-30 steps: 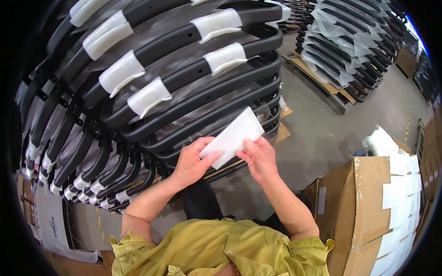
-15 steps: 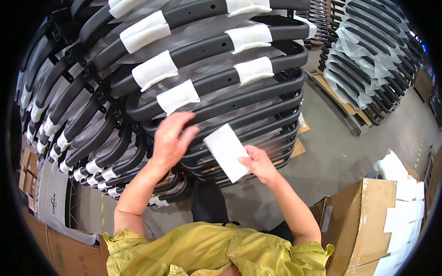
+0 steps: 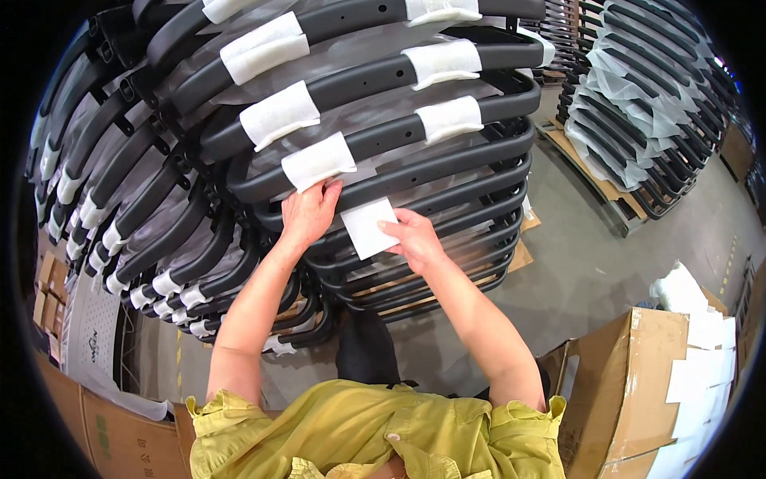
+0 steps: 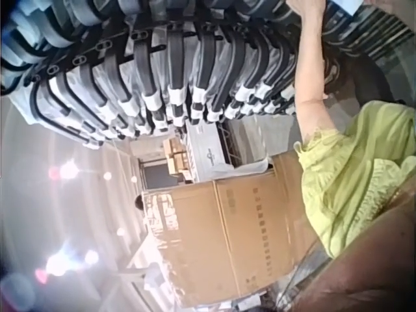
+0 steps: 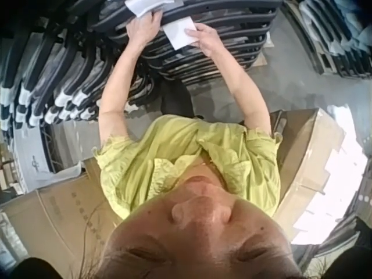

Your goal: Wrapping white foam padding around black metal furniture frames for protection.

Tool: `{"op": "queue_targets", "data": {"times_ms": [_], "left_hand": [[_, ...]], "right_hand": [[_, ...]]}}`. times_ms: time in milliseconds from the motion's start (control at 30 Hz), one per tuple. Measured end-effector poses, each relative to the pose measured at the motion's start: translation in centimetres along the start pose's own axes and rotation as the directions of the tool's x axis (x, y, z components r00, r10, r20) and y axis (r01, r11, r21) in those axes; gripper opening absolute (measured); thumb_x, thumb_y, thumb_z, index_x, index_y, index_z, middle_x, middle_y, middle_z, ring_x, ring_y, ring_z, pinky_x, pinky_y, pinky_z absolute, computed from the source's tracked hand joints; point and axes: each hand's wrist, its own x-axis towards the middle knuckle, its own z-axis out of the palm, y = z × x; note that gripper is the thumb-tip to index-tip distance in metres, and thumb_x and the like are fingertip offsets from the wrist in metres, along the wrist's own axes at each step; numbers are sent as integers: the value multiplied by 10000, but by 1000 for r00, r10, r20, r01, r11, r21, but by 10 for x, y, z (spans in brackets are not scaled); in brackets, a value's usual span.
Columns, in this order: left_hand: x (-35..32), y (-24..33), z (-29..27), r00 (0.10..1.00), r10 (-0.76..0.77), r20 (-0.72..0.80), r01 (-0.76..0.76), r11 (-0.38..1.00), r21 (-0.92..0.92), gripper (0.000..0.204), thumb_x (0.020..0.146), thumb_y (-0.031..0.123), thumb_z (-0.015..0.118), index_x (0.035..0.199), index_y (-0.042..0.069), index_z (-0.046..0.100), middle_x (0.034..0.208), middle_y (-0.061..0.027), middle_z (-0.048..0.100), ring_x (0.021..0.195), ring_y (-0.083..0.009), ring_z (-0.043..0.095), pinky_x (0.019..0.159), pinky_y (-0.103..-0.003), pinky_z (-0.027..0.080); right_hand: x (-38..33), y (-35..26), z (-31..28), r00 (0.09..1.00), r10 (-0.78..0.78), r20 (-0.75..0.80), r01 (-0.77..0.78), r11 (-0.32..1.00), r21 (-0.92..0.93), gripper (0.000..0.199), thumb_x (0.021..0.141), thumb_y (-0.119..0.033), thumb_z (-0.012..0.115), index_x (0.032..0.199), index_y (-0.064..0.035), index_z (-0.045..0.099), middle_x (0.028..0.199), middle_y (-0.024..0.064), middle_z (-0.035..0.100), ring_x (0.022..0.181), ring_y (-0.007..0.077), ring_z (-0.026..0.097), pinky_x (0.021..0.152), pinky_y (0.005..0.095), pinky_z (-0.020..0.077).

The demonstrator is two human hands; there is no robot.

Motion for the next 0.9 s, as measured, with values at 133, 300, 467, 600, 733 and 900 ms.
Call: {"op": "queue_targets", "data": {"times_ms": [133, 300, 467, 600, 733, 900], "left_hand": [[-8, 1, -8, 999, 46, -16, -49, 982, -180, 283, 794, 324, 514, 807, 66, 628, 718, -130, 606, 677, -314, 580, 604, -376, 443], [-17, -6, -4, 824, 398, -402, -400, 913, 83, 88, 702, 123, 615, 752, 54, 592, 675, -85, 583, 608, -248, 560, 566, -315, 425], [-23, -4, -20, 753, 557, -350, -568, 819, 82, 137, 649, 49, 618, 766, 22, 553, 799, -67, 563, 709, -231, 554, 636, -313, 434], [-26, -16, -16, 715, 664, -220, -673, 738, 41, 146, 657, 55, 615, 772, -3, 546, 920, -104, 546, 895, -271, 536, 741, -325, 449], [-24, -18, -7, 696, 668, -261, -685, 728, 35, 144, 648, 46, 629, 757, -3, 550, 903, -101, 546, 862, -271, 541, 683, -330, 449], [-18, -12, 1, 719, 623, -308, -659, 752, -19, 202, 632, 47, 647, 808, 21, 551, 893, -93, 541, 798, -269, 540, 634, -331, 438]], "right_hand": [[-17, 24, 2, 989, 130, 76, -141, 979, 149, 203, 719, -74, 641, 906, -41, 567, 822, 56, 605, 694, 126, 583, 598, 212, 448], [-13, 13, 34, 992, 110, 56, -116, 985, 130, 146, 751, -70, 606, 886, -31, 568, 806, 65, 606, 701, 142, 596, 606, 221, 459], [1, -3, 32, 998, 52, 25, -54, 993, 103, 169, 762, -92, 595, 909, -19, 555, 824, 79, 605, 697, 167, 608, 618, 251, 502], [2, -7, 29, 999, 19, 43, -21, 999, 38, 180, 762, -94, 593, 916, -12, 547, 820, 79, 604, 698, 170, 609, 616, 258, 501], [-2, -4, 31, 993, -64, 99, 63, 998, 18, 182, 765, -95, 593, 913, -4, 538, 794, 71, 598, 716, 152, 595, 648, 254, 485], [-10, 4, 25, 993, -63, 102, 63, 998, 9, 164, 770, -129, 604, 868, -11, 547, 750, 55, 585, 673, 129, 569, 628, 243, 464]]}}
